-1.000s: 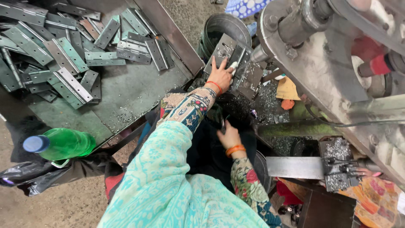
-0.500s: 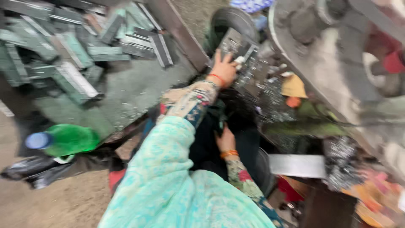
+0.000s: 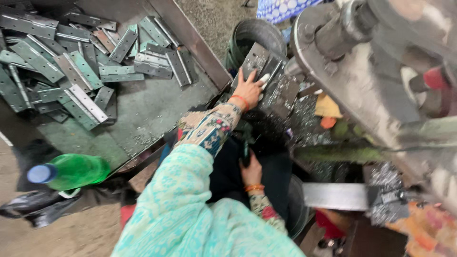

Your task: The person repeatedly picks up metal hinge pieces from a bin and places them into a press machine. They operate the machine lever to process each piece, then remove the finished item and return it to the bin. This cycle continues throughout the clip.

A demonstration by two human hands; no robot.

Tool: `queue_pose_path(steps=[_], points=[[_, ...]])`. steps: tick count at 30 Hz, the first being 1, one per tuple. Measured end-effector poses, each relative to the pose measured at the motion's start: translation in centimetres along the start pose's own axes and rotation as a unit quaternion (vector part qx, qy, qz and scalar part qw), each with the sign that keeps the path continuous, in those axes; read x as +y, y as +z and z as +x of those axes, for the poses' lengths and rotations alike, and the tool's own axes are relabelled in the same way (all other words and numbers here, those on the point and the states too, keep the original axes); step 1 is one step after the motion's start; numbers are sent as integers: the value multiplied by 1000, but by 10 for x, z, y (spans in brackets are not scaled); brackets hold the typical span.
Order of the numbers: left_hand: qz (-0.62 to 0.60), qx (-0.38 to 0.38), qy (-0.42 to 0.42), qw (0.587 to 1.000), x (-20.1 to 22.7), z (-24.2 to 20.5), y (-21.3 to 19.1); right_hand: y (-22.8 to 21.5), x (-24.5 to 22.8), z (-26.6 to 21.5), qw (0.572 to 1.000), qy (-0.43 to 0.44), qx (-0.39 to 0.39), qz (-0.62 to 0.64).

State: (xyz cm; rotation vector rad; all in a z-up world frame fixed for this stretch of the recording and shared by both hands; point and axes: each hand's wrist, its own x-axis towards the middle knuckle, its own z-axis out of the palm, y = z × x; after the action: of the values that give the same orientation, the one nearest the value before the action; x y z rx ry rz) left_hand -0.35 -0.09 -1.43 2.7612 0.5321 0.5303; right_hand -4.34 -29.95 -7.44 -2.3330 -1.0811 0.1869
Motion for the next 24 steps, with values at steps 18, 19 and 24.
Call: queue_pose_path(steps=[18, 19, 24], points=[[113, -61, -48, 991, 3, 31, -5, -65, -48, 70, 961, 96, -204, -157], [111, -63, -51, 990, 4, 34, -3, -57, -47, 61, 962, 90, -197, -164], [121, -56, -48, 990, 3, 34, 2, -32, -33, 27, 984, 90, -122, -90]])
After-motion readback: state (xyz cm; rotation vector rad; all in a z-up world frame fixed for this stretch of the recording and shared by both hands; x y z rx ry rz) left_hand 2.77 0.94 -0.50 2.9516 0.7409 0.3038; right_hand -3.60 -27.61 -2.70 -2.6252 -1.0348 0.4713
